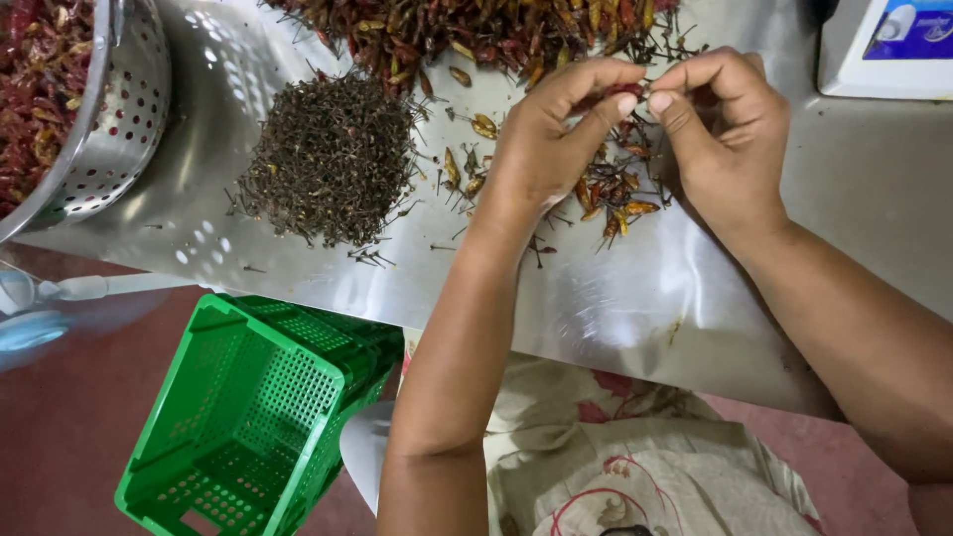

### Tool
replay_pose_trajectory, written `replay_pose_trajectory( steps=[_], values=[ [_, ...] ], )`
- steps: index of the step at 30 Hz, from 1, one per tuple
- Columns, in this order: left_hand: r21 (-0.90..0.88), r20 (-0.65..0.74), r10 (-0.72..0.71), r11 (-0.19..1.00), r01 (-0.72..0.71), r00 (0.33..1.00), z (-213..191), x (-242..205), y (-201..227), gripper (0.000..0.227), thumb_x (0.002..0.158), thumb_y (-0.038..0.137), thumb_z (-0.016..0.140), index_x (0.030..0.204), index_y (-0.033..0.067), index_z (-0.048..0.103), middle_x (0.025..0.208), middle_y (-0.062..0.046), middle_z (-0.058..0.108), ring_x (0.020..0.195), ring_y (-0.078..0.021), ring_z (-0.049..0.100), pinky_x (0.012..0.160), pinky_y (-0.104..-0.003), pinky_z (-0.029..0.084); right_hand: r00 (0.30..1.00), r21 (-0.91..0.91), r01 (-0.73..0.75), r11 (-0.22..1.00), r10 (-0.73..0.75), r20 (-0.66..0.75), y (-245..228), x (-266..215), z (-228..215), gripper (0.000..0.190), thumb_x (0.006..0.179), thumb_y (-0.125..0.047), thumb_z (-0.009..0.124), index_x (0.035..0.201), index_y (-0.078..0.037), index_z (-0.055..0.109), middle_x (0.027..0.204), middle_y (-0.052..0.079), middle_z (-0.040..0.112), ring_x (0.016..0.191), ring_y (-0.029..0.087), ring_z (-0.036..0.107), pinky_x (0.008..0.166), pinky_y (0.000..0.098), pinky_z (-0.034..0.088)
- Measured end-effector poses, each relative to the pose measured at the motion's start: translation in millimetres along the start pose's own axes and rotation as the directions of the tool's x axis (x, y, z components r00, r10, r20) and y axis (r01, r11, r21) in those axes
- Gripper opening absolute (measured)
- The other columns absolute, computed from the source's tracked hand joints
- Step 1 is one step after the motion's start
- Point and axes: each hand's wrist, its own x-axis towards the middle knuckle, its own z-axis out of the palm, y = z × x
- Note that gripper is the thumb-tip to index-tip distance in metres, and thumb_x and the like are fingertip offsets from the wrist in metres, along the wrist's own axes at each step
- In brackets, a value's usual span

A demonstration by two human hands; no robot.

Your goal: Removing stems from dried red chilies by hand on a metal table

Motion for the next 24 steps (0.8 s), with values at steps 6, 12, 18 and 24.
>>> replay_pose_trajectory(
  steps=[6, 12, 18, 24],
  values=[
    [0.379, -0.048, 0.035, 0.925, -0.014, 0.998, 0.3, 2.2, 1.5, 0.018, 0.101, 0.026, 0.061, 0.116, 0.0205, 0.069, 0.112, 0.003, 0.075, 0.106, -0.0178, 0.069, 0.094, -0.033, 0.052, 0.997, -0.172, 0.076, 0.982, -0.072, 0.029, 4.9, -1.0, 1.7, 0.007, 0.113, -0.001, 0.076, 0.109, -0.004, 0.069, 0.103, 0.008, 0.067, 0.100, 0.024, 0.051, 0.095, 0.0385, 0.038],
    [-0.091, 0.032, -0.090, 0.991, 0.093, 0.995, -3.7, 3.3, -1.6, 0.012, 0.100, 0.008, 0.066, 0.109, 0.0124, 0.071, 0.102, -0.001, 0.073, 0.097, -0.0150, 0.068, 0.087, -0.028, 0.056, 0.991, -0.087, 0.091, 0.992, -0.082, 0.103, 7.0, 2.2, -3.5, 0.011, 0.113, 0.001, 0.073, 0.104, -0.004, 0.069, 0.094, 0.005, 0.062, 0.091, 0.021, 0.052, 0.102, 0.0398, 0.033],
    [-0.388, 0.156, 0.031, 0.921, 0.033, 0.987, -8.7, 6.3, -6.5, 0.010, 0.101, 0.008, 0.068, 0.110, 0.0094, 0.071, 0.099, -0.002, 0.072, 0.094, -0.0119, 0.066, 0.087, -0.026, 0.056, 0.981, 0.357, -0.142, 0.923, 0.084, 0.175, 16.3, 1.9, -5.0, 0.006, 0.110, -0.008, 0.070, 0.109, -0.006, 0.065, 0.100, 0.003, 0.061, 0.092, 0.012, 0.054, 0.089, 0.0264, 0.045],
    [-0.281, 0.144, -0.038, 0.956, 0.078, 0.989, -8.7, 6.5, -6.8, 0.013, 0.099, 0.002, 0.067, 0.106, 0.0121, 0.072, 0.094, -0.001, 0.069, 0.091, -0.0144, 0.063, 0.082, -0.027, 0.054, 0.971, -0.018, 0.196, 0.980, -0.191, 0.140, 7.7, 7.3, -10.8, 0.009, 0.116, -0.001, 0.071, 0.108, -0.004, 0.071, 0.100, 0.008, 0.071, 0.092, 0.019, 0.060, 0.112, 0.0456, 0.037]
  ],
)
